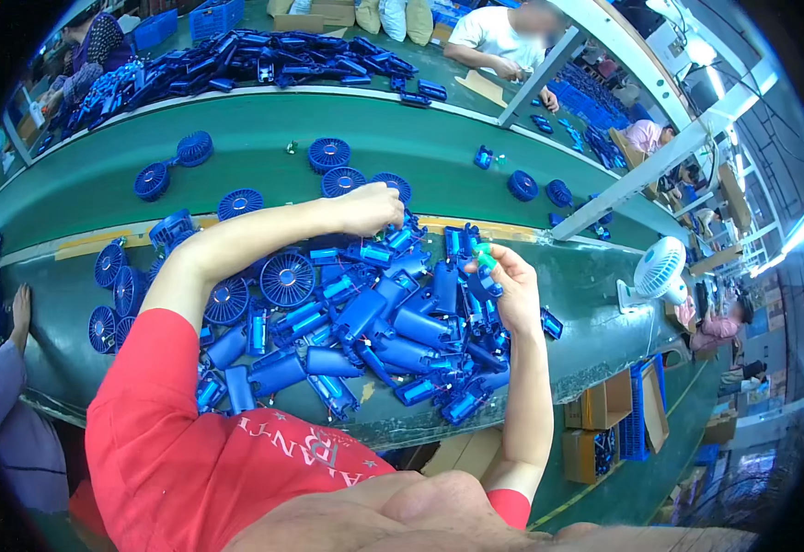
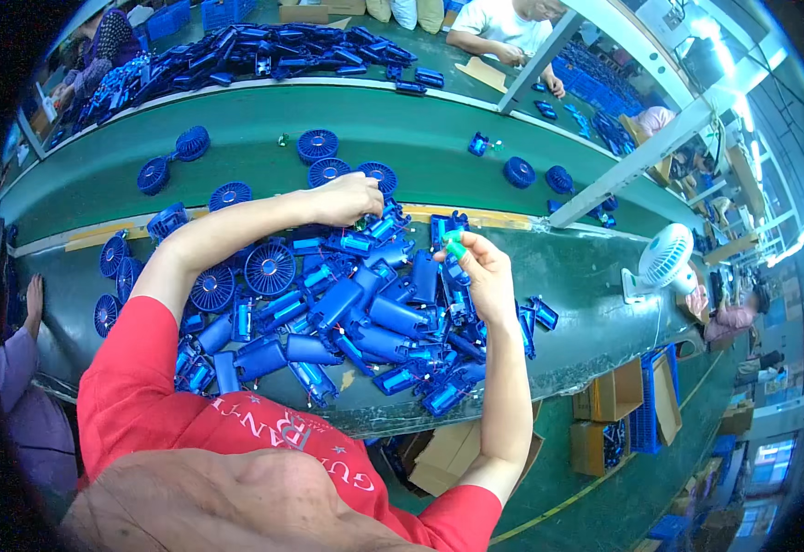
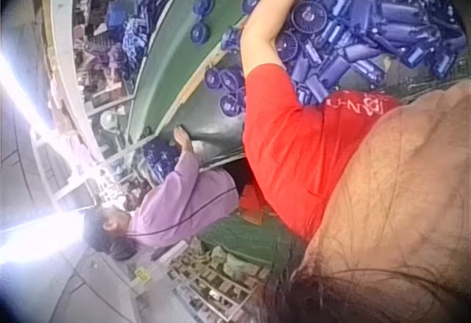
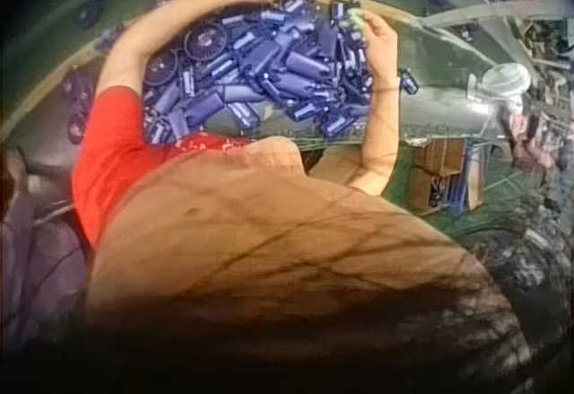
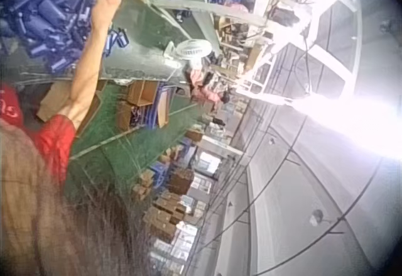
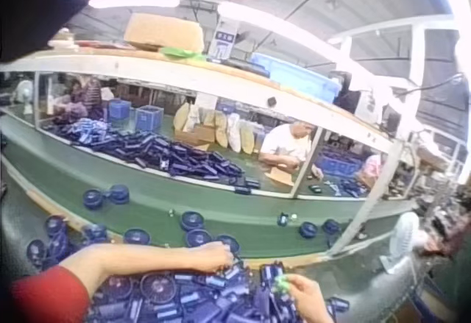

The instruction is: The person assembles small blue portable fans on a green factory table. They pick up fan bodies and circular grilles, insert a small green component into the body, and attach the grille to complete the unit. The process is repeated continuously with parts drawn from a large pile on the table.

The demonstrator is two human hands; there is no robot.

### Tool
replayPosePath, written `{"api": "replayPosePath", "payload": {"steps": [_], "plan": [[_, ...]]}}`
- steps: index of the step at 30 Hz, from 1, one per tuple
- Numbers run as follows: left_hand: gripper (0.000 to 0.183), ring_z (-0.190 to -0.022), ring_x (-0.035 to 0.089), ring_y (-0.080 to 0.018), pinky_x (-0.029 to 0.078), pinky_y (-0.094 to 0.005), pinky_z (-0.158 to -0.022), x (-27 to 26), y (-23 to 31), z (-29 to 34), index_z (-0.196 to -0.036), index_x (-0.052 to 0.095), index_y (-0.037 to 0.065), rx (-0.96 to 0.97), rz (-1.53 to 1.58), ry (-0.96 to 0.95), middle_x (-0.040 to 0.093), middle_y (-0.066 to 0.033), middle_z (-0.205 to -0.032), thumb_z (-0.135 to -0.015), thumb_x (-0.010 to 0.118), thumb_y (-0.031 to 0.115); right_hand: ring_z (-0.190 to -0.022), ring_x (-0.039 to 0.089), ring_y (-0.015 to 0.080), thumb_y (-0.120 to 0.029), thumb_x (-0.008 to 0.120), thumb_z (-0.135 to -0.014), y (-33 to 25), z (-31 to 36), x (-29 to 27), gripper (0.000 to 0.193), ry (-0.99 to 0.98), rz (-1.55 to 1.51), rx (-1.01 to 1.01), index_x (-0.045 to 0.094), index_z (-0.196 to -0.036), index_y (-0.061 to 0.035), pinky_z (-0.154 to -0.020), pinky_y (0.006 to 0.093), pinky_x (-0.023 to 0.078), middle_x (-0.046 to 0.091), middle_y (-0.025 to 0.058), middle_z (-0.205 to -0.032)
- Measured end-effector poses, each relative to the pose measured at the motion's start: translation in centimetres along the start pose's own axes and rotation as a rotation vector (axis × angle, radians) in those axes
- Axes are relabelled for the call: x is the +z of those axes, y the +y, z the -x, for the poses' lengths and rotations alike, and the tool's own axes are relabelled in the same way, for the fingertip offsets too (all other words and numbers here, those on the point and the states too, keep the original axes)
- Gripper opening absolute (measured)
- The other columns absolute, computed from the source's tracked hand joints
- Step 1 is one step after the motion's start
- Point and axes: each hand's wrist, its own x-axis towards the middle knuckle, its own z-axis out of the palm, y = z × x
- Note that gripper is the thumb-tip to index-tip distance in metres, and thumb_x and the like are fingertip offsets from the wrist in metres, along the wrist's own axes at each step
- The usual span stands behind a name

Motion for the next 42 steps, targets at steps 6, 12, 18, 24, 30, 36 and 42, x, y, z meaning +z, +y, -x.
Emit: {"api": "replayPosePath", "payload": {"steps": [6,12,18,24,30,36,42], "plan": [[0.025,-0.093,0.06,-0.0317,0.047,-0.0414,-0.083,2.4,-1.6,2.2,-0.1,0.066,0.002,-0.162,0.27,-0.133,0.064,-0.0154,-0.098,-0.076,0.062,0.007,-0.084,0.058,0.0107,-0.017,0.057,-0.093,3.4,0.7,0.5,0.021,0.034,-0.147,0.075,0.064,-0.106,-0.0016,-0.081,0.0246,0.041,0.066,0.003,-0.089],[0.023,-0.095,0.059,-0.0312,0.047,-0.0397,-0.083,2.7,-2.5,2.4,-0.099,0.065,0.001,-0.108,0.272,-0.157,0.062,-0.0152,-0.099,-0.076,0.062,0.006,-0.082,0.056,0.009,-0.023,0.056,-0.094,4.2,-0.4,1.7,0.022,-0.02,-0.104,0.075,0.065,-0.099,-0.004,-0.079,0.0239,0.042,0.065,0.0006,-0.088],[0.026,-0.099,0.057,-0.028,0.046,-0.0386,-0.085,2.3,-4.1,3.4,-0.1,0.065,0.005,0.018,0.213,0.263,0.062,-0.0084,-0.109,-0.076,0.057,-0.002,-0.081,0.057,0.0084,-0.024,0.055,-0.095,3.9,-0.3,2.4,0.022,-0.048,-0.2,0.131,0.064,-0.098,-0.0034,-0.075,0.023,0.044,0.065,0.0015,-0.088],[0.044,-0.102,0.056,-0.0229,0.046,-0.0359,-0.077,2.3,-3.4,-1.5,-0.117,0.06,0.013,-0.023,-0.096,-0.015,0.062,-0.0035,-0.117,-0.074,0.06,0.003,-0.083,0.057,0.0087,-0.021,0.056,-0.094,3.7,-0.6,3.6,0.02,-0.061,-0.167,0.188,0.064,-0.098,-0.0034,-0.079,0.0237,0.044,0.065,0.0015,-0.088],[0.042,-0.1,0.061,-0.0275,0.051,-0.0421,-0.079,3.2,-7.6,-3.1,-0.125,0.055,0.02,-0.493,-0.201,-0.083,0.064,-0.0105,-0.11,-0.084,0.051,0.012,-0.084,0.057,0.0097,-0.021,0.056,-0.094,4.1,0.3,2.6,0.02,-0.06,-0.129,0.201,0.065,-0.096,-0.0032,-0.082,0.0245,0.042,0.065,0.0017,-0.089],[0.025,-0.09,0.064,-0.0303,0.051,-0.0431,-0.074,2.6,-9.9,-0.1,-0.101,0.068,0.014,-0.465,-0.142,-0.101,0.065,-0.0122,-0.097,-0.081,0.053,0.009,-0.084,0.057,0.0101,-0.023,0.054,-0.095,5.3,-0.3,1.2,0.023,-0.044,-0.204,0.135,0.064,-0.097,-0.0021,-0.078,0.0241,0.043,0.066,0.004,-0.091],[0.02,-0.094,0.061,-0.0297,0.05,-0.0396,-0.079,4.4,-9.6,-1.4,-0.093,0.067,0.005,-0.228,-0.057,0.137,0.063,-0.0108,-0.102,-0.076,0.057,0.007,-0.083,0.06,0.0122,-0.02,0.052,-0.095,4.6,-1.7,1.8,0.02,-0.02,-0.243,0.128,0.062,-0.097,-0.0021,-0.076,0.0248,0.046,0.066,0.0067,-0.09]]}}
